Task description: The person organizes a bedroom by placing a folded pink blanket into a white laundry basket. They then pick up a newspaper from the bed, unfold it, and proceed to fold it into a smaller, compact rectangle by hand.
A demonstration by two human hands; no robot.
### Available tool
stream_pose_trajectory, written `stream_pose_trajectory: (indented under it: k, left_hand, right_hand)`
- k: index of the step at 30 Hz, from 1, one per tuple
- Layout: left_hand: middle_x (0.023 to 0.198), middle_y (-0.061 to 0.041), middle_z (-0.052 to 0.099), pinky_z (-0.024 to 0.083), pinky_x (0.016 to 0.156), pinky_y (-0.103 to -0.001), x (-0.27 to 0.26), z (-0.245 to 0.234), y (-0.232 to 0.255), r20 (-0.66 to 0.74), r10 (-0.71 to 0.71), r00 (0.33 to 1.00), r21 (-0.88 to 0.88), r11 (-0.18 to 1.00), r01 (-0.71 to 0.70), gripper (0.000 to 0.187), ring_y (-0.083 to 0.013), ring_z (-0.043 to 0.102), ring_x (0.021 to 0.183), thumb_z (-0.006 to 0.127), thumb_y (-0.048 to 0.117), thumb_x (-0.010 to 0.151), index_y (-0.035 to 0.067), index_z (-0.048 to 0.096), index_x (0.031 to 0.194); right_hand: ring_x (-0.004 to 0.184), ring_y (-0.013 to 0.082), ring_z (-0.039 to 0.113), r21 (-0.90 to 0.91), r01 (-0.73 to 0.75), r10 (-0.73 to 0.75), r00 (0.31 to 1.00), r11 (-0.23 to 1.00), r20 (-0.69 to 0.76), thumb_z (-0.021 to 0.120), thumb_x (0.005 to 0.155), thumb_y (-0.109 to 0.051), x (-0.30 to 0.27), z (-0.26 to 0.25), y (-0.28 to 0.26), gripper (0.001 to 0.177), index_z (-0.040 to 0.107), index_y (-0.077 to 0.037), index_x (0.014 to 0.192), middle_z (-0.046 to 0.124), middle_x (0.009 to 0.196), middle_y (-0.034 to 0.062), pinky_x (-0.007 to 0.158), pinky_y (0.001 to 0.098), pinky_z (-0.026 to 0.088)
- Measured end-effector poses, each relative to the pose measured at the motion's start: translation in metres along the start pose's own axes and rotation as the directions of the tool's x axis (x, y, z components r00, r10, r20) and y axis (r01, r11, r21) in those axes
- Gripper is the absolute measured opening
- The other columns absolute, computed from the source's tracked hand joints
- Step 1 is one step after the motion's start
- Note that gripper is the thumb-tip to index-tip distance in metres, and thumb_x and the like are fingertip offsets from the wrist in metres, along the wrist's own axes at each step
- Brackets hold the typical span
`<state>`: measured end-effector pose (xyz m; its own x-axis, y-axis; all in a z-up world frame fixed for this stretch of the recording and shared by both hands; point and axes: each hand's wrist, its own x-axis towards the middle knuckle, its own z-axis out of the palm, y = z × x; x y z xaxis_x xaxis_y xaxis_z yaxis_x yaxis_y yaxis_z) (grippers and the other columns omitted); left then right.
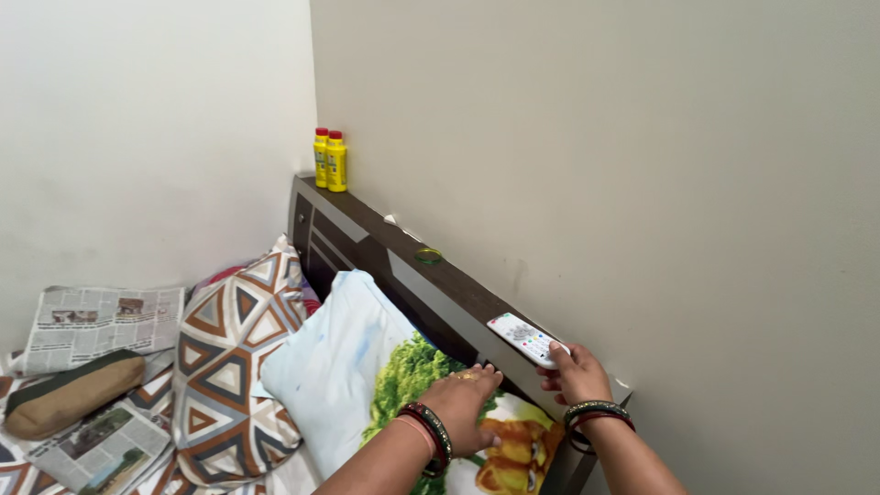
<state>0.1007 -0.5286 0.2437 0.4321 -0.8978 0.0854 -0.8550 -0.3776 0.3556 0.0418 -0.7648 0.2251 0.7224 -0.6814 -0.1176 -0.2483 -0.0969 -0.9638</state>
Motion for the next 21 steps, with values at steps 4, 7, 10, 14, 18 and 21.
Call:
stream_pose_trajectory:
  k: [4,7,10,14,18,21]
  left_hand:
    - [0.164,-0.018,0.032,0.026,0.122,-0.041,0.036,0.021,0.003,0.016,-0.028,0.999,-0.032,0.999,0.029,0.093,-0.03,0.029,0.152,0.081,0.039,0.079,0.005,0.036,0.154]
    - [0.163,-0.019,0.031,0.026,0.122,-0.042,0.051,0.035,0.004,0.021,-0.01,1.0,-0.035,0.999,0.011,0.095,-0.0312,0.029,0.152,0.082,0.041,0.078,0.005,0.037,0.154]
    - [0.164,-0.019,0.032,0.026,0.121,-0.045,0.061,0.049,0.007,0.009,-0.028,1.0,-0.028,0.999,0.028,0.097,-0.0311,0.029,0.152,0.082,0.042,0.077,0.005,0.037,0.154]
    - [0.164,-0.019,0.032,0.026,0.121,-0.046,0.062,0.058,0.002,0.003,-0.016,1.0,-0.043,0.999,0.017,0.097,-0.0311,0.029,0.153,0.082,0.041,0.077,0.004,0.037,0.155]
    - [0.165,-0.018,0.031,0.024,0.121,-0.047,0.05,0.061,-0.008,-0.011,-0.036,0.999,-0.049,0.998,0.035,0.096,-0.0316,0.027,0.153,0.081,0.041,0.078,0.005,0.037,0.155]
    - [0.165,-0.018,0.031,0.024,0.121,-0.048,0.028,0.056,-0.02,-0.039,-0.063,0.997,-0.041,0.997,0.061,0.095,-0.0322,0.027,0.153,0.081,0.042,0.078,0.005,0.038,0.154]
  right_hand:
    - [0.065,0.0151,0.066,-0.075,-0.013,0.011,1.0,0.997,-0.02,0.06,0.096,-0.042,0.026,-0.013,0.005,0.045,0.063,-0.01,0.128,0.079,0.092,0.0081,0.057,0.0317,0.048]
    - [0.071,0.0186,0.071,-0.298,-0.009,-0.003,0.999,0.955,-0.041,0.072,0.087,-0.042,0.033,-0.018,0.006,0.058,0.059,-0.01,0.134,0.08,0.095,0.0107,0.064,0.036,0.054]
    - [0.089,0.0256,0.076,-0.605,0.059,-0.116,0.992,0.794,-0.055,0.083,0.077,-0.046,0.035,-0.024,0.009,0.077,0.054,-0.01,0.138,0.079,0.104,0.0146,0.08,0.0391,0.06]
    - [0.111,0.0323,0.072,-0.79,0.1,-0.179,0.984,0.605,-0.013,0.078,0.08,-0.052,0.036,-0.024,0.003,0.08,0.05,-0.011,0.143,0.074,0.117,0.0171,0.095,0.0434,0.057]
    - [0.112,0.0334,0.072,-0.869,0.074,-0.142,0.99,0.489,0.004,0.075,0.083,-0.054,0.025,-0.021,-0.006,0.079,0.05,-0.011,0.144,0.075,0.118,0.0184,0.096,0.0439,0.058]
    - [0.113,0.0336,0.073,-0.926,0.023,-0.136,0.99,0.376,-0.031,0.074,0.084,-0.059,0.013,-0.02,-0.019,0.076,0.055,-0.011,0.14,0.076,0.117,0.0179,0.094,0.0449,0.06]
